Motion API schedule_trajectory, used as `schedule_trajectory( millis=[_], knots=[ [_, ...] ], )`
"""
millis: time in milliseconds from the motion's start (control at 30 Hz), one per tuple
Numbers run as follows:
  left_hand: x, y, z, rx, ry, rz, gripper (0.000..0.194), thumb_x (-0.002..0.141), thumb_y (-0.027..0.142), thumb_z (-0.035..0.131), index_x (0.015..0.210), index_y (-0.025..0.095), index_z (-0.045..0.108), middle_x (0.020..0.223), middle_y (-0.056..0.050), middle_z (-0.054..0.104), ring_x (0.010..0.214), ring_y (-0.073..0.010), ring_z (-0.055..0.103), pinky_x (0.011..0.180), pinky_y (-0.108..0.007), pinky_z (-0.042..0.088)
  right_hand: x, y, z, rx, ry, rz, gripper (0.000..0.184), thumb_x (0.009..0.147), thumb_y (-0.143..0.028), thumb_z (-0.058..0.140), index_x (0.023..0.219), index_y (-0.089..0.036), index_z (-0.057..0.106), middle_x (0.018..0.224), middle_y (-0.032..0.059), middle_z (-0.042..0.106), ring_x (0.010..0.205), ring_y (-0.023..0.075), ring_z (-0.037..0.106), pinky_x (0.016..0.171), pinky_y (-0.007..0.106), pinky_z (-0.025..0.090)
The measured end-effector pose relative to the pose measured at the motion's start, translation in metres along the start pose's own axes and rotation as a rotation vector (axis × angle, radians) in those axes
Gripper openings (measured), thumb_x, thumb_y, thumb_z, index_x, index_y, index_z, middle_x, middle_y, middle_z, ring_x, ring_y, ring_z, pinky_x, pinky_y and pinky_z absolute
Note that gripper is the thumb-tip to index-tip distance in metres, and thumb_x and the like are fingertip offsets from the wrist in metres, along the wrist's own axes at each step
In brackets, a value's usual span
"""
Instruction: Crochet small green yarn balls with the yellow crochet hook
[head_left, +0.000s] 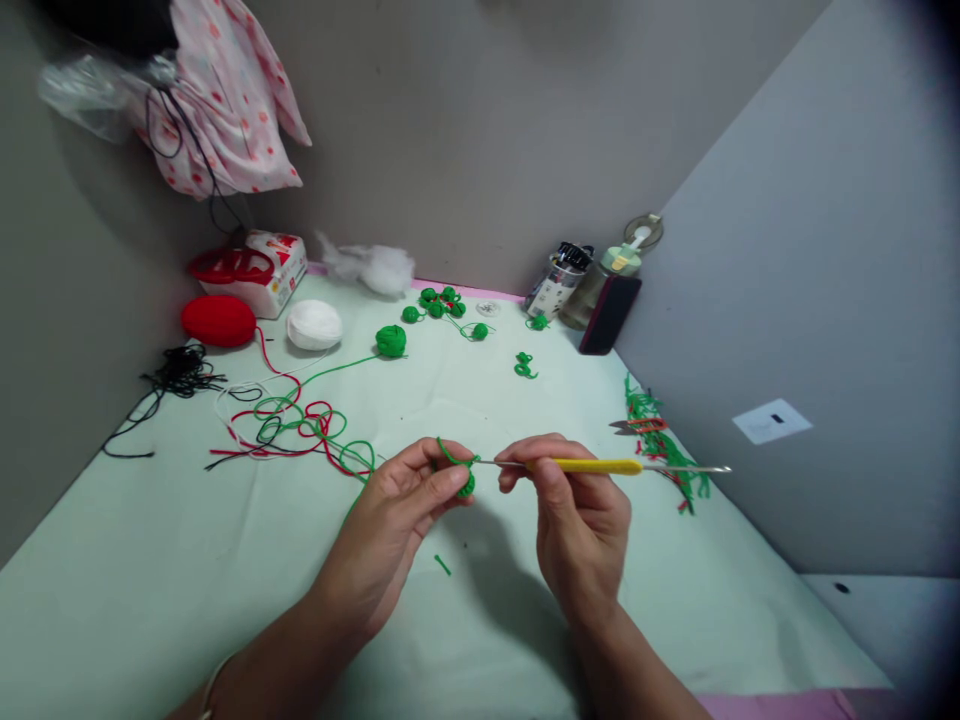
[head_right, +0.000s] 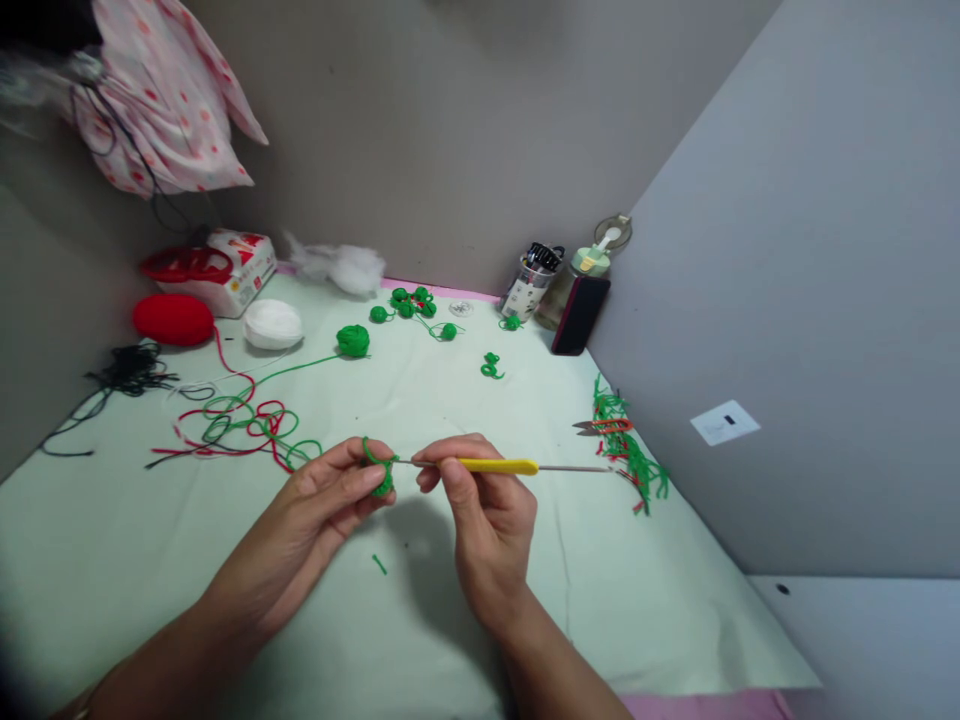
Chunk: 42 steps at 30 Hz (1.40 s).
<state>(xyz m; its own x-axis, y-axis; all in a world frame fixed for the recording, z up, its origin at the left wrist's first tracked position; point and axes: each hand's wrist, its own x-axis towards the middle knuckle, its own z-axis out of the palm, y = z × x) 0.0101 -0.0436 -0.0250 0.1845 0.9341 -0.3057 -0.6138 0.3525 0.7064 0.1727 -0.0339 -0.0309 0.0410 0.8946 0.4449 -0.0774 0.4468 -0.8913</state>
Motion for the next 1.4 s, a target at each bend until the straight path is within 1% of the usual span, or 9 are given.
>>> schedule_trajectory(
  millis=[233,400,567,867,967,1100,1167,1300,1400],
  knots=[
    [-0.0007,-0.0001,0.0009,-0.004,-0.014,-0.001,0.013,0.081,0.029,0.089,0.089,0.022,0.081,0.084,0.001,0.066,0.084,-0.0135,0.060,0.084,-0.026,0.048,-0.0003,0.0017,0.0000,0.003,0.000,-0.008,0.019,0.105,-0.022,0.062,0.102,-0.026,0.080,0.093,0.0018,0.075,0.076,0.0135,0.069,0.070,0.030,0.058],
    [-0.0022,0.0001,0.0005,-0.010,-0.001,-0.008,0.014,0.080,0.029,0.090,0.088,0.022,0.081,0.083,0.001,0.065,0.083,-0.0132,0.059,0.084,-0.026,0.048,-0.0001,0.0004,0.0005,-0.031,0.013,-0.020,0.019,0.105,-0.023,0.062,0.102,-0.026,0.080,0.092,0.0026,0.075,0.075,0.0149,0.068,0.070,0.032,0.057],
    [-0.0025,-0.0010,-0.0006,0.002,-0.015,0.000,0.013,0.081,0.029,0.089,0.089,0.023,0.081,0.084,0.001,0.065,0.084,-0.0137,0.059,0.085,-0.026,0.047,0.0000,-0.0002,0.0007,-0.039,0.006,-0.023,0.019,0.105,-0.024,0.062,0.102,-0.026,0.080,0.091,0.0030,0.075,0.075,0.0161,0.068,0.069,0.033,0.057],
    [-0.0010,-0.0014,0.0037,0.044,-0.064,0.027,0.009,0.084,0.028,0.086,0.089,0.024,0.079,0.089,0.001,0.071,0.088,-0.0153,0.061,0.086,-0.028,0.045,-0.0006,-0.0009,0.0017,-0.052,-0.079,-0.026,0.019,0.105,-0.021,0.062,0.103,-0.026,0.080,0.091,0.0017,0.074,0.076,0.0143,0.067,0.071,0.031,0.056],
    [-0.0029,-0.0005,0.0051,0.054,-0.048,0.049,0.021,0.083,0.028,0.088,0.101,0.024,0.078,0.088,0.001,0.072,0.087,-0.0155,0.062,0.087,-0.029,0.046,0.0006,-0.0007,0.0026,-0.071,-0.112,-0.026,0.018,0.104,-0.022,0.063,0.103,-0.026,0.080,0.094,0.0027,0.075,0.080,0.0155,0.068,0.072,0.031,0.056],
    [-0.0048,0.0002,0.0055,0.054,-0.009,0.061,0.059,0.080,0.028,0.091,0.134,0.026,0.067,0.087,0.002,0.071,0.089,-0.0160,0.062,0.092,-0.031,0.046,0.0027,0.0005,0.0024,-0.088,-0.155,-0.055,0.016,0.102,-0.022,0.066,0.105,-0.027,0.081,0.095,0.0037,0.076,0.088,0.0182,0.069,0.075,0.033,0.057],
    [-0.0052,0.0006,0.0051,0.048,0.001,0.075,0.070,0.081,0.026,0.091,0.144,0.026,0.061,0.087,0.002,0.071,0.090,-0.0157,0.062,0.094,-0.031,0.046,0.0032,0.0002,0.0011,-0.092,-0.188,-0.066,0.017,0.101,-0.021,0.068,0.109,-0.028,0.081,0.096,0.0035,0.076,0.089,0.0182,0.069,0.077,0.033,0.057],
    [-0.0041,0.0009,0.0030,0.046,0.005,0.095,0.075,0.081,0.025,0.090,0.149,0.023,0.056,0.087,0.003,0.070,0.089,-0.0153,0.063,0.094,-0.031,0.047,0.0035,-0.0012,-0.0019,-0.143,-0.257,-0.047,0.021,0.100,-0.018,0.070,0.113,-0.029,0.080,0.102,0.0040,0.077,0.093,0.0180,0.070,0.080,0.032,0.057],
    [0.0001,-0.0012,-0.0002,0.072,0.009,0.117,0.075,0.082,0.027,0.089,0.148,0.020,0.055,0.087,0.002,0.071,0.089,-0.0163,0.065,0.093,-0.031,0.047,0.0038,0.0012,-0.0017,-0.175,-0.268,-0.043,0.023,0.100,-0.016,0.069,0.114,-0.030,0.080,0.102,0.0040,0.077,0.094,0.0174,0.070,0.080,0.031,0.057]
  ],
)
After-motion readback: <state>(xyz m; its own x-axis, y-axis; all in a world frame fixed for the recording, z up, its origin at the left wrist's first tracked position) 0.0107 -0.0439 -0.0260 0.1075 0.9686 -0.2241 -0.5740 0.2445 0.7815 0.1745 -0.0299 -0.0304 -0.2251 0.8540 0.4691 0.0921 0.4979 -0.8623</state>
